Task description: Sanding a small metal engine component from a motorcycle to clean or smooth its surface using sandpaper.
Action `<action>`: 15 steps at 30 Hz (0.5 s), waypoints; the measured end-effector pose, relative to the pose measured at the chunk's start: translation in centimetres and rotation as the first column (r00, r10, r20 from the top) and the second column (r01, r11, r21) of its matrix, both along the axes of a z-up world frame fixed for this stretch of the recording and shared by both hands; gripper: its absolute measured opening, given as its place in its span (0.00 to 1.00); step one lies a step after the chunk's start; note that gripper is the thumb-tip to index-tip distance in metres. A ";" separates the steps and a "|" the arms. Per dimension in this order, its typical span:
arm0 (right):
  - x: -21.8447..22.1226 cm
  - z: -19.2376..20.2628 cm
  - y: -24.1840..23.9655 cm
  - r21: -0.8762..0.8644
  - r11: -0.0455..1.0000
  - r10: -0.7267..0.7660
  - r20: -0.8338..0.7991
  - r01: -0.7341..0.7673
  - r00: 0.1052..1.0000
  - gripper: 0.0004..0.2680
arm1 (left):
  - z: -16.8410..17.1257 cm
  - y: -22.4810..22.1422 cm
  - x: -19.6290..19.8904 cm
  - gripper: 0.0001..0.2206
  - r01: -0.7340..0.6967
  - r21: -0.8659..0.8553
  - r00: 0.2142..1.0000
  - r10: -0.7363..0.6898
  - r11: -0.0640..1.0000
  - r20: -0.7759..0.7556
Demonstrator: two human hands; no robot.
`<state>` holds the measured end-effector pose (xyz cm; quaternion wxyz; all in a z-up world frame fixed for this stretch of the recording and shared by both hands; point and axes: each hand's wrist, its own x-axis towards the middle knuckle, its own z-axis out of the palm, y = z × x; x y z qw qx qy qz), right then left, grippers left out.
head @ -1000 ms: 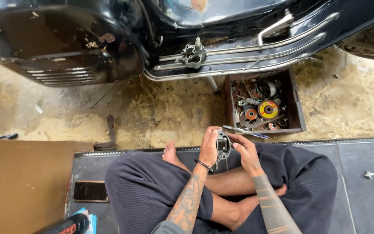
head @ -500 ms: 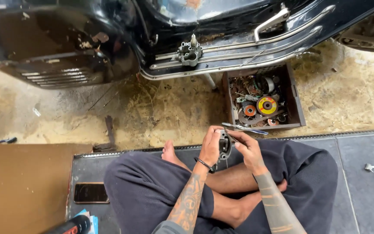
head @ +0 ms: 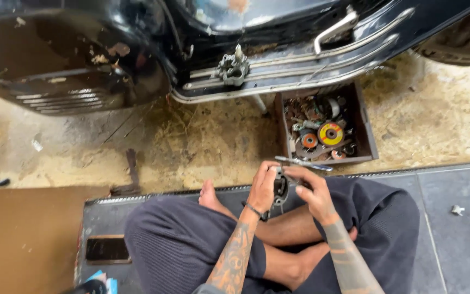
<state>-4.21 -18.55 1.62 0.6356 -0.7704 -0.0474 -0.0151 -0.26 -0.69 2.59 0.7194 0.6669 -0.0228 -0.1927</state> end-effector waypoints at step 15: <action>-0.3 0.3 1.0 0.110 0.994 -0.016 -0.013 0.018 1.000 0.19 | 0.3 0.3 0.4 0.16 0.003 0.030 1.000 -0.002 1.000 -0.029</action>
